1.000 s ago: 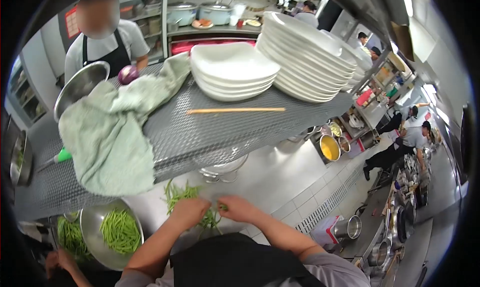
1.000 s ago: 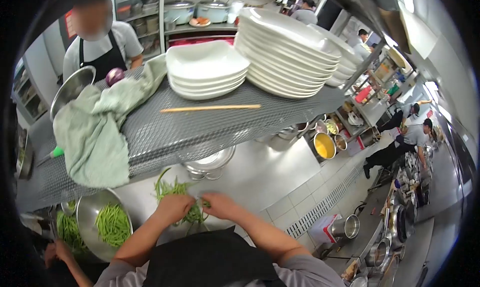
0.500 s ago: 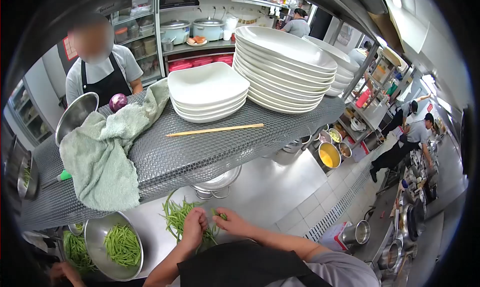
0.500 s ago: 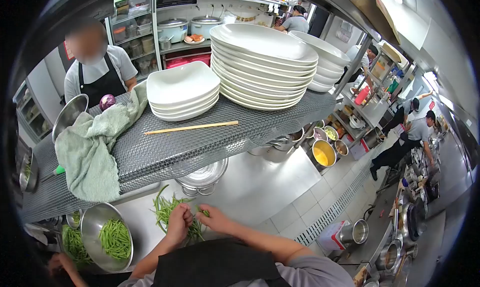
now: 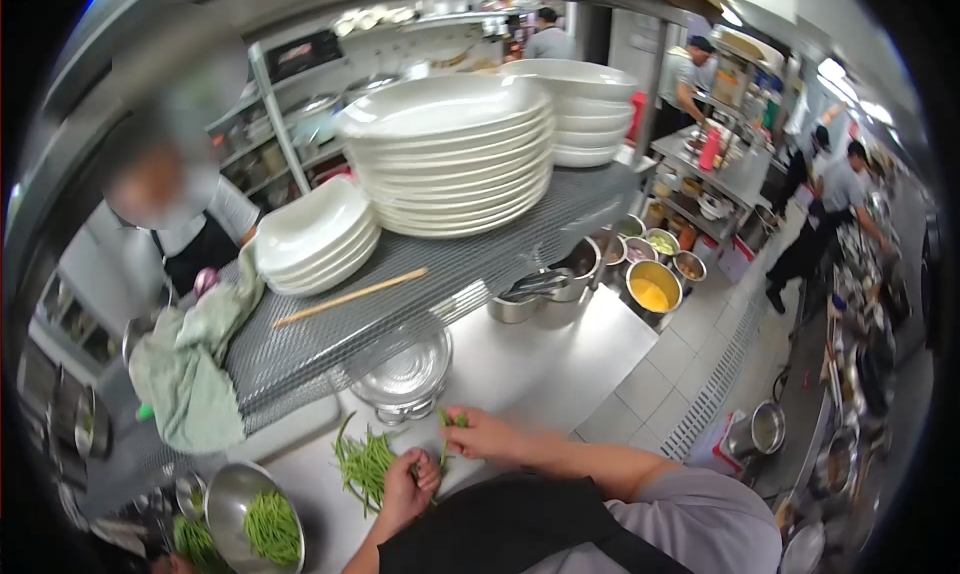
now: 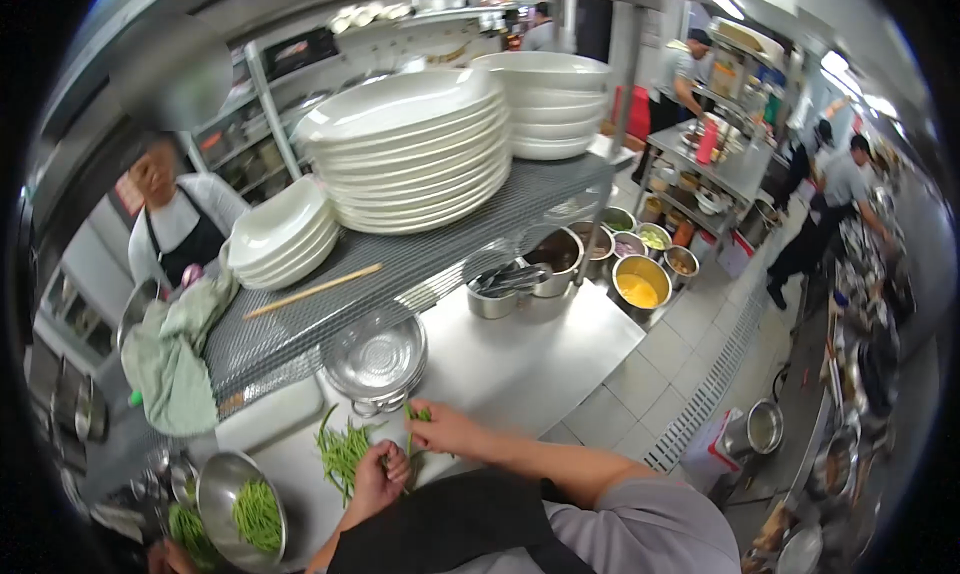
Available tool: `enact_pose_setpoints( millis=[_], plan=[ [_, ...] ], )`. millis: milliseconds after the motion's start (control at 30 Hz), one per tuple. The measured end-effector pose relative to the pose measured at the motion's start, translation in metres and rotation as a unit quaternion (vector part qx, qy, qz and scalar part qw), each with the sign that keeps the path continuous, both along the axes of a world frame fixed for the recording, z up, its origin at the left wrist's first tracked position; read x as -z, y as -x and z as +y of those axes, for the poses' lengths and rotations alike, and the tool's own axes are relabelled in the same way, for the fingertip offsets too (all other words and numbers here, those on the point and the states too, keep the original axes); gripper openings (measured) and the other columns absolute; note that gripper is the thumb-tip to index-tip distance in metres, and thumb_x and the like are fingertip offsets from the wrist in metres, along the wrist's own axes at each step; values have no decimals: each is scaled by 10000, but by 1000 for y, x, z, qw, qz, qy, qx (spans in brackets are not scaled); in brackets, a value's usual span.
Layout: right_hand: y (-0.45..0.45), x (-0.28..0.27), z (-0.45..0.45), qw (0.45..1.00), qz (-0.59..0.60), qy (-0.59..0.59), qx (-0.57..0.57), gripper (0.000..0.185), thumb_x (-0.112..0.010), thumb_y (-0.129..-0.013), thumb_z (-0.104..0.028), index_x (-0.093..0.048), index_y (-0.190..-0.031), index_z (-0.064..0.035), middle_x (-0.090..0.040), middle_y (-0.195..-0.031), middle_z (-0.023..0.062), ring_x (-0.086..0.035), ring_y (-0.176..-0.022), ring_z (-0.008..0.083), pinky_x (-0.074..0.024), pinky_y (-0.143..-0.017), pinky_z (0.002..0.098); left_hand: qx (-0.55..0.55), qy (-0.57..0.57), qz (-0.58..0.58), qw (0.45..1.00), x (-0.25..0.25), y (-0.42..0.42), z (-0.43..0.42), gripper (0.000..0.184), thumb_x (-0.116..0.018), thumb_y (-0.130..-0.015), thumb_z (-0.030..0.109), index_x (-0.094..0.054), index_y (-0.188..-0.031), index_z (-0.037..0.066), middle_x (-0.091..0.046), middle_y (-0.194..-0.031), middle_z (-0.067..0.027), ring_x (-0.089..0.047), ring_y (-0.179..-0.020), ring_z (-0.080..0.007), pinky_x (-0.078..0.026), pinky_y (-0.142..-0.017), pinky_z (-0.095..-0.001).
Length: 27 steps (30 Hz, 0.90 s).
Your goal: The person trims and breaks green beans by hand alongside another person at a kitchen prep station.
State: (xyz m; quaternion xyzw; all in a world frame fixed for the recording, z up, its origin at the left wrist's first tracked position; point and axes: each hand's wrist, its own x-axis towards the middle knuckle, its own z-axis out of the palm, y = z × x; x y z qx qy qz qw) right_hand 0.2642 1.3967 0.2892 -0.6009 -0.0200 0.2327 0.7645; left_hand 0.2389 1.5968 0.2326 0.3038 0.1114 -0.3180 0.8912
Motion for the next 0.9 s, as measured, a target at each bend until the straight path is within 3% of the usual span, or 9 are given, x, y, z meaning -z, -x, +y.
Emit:
enact_pose_setpoints(
  millis=[167, 267, 333, 467, 567, 700, 900],
  plan=[
    [7, 6, -18, 999, 40, -20, -15, 113, -540, -928, -185, -497, -871, -97, -499, -637, -10, -409, -501, 50, -306, -428, 215, 60, -62, 2, 996, 4, -4, -23, 213, -451, -908, 237, -471, -779, 69, -392, -591, -37, -352, -481, -123, -296, -475, -258],
    [3, 14, -26, 998, -42, 46, 32, 127, -537, -907, -205, -487, -865, -97, -520, -645, -11, -426, -494, 65, -325, -420, 235, 82, -55, 18, 995, 4, -7, -35, 238, -424, -934, 223, -494, -791, 46, -426, -613, -58, -348, -489, -131, -287, -480, -259],
    [2, 12, -34, 998, -30, 36, 38, 127, -539, -906, -206, -492, -869, -94, -523, -650, -10, -427, -495, 67, -328, -424, 237, 138, -59, -56, 987, 2, -10, -39, 247, -417, -943, 227, -483, -794, 41, -415, -601, -55, -341, -489, -131, -283, -482, -257],
    [2, 14, -46, 999, -1, 9, 47, 137, -548, -931, -215, -503, -886, -94, -521, -661, -18, -432, -533, 50, -330, -461, 213, 140, -118, -76, 980, -17, -9, -55, 227, -420, -961, 190, -532, -881, 10, -409, -603, -46, -332, -496, -120, -276, -483, -255],
    [3, 15, -48, 997, -16, 20, 70, 141, -545, -935, -223, -512, -889, -93, -531, -666, -16, -435, -531, 52, -342, -470, 217, 142, -83, -78, 983, -13, -10, -57, 224, -431, -972, 188, -549, -925, 3, -402, -617, -32, -339, -516, -113, -274, -488, -245],
    [2, 20, -48, 996, -33, 21, 80, 146, -550, -938, -230, -516, -901, -93, -546, -681, -13, -446, -540, 56, -357, -480, 222, 114, -80, -72, 988, -19, -6, -60, 234, -456, -983, 221, -540, -919, 13, -388, -632, -11, -338, -539, -105, -268, -494, -237],
    [0, 18, -48, 997, -42, 28, 63, 156, -559, -927, -212, -531, -879, -66, -571, -692, 14, -492, -580, 78, -403, -527, 247, 71, -183, -101, 975, -15, -1, -63, 230, -486, -997, 243, -531, -897, 41, -387, -647, 26, -339, -559, -86, -271, -494, -227]
  ],
)
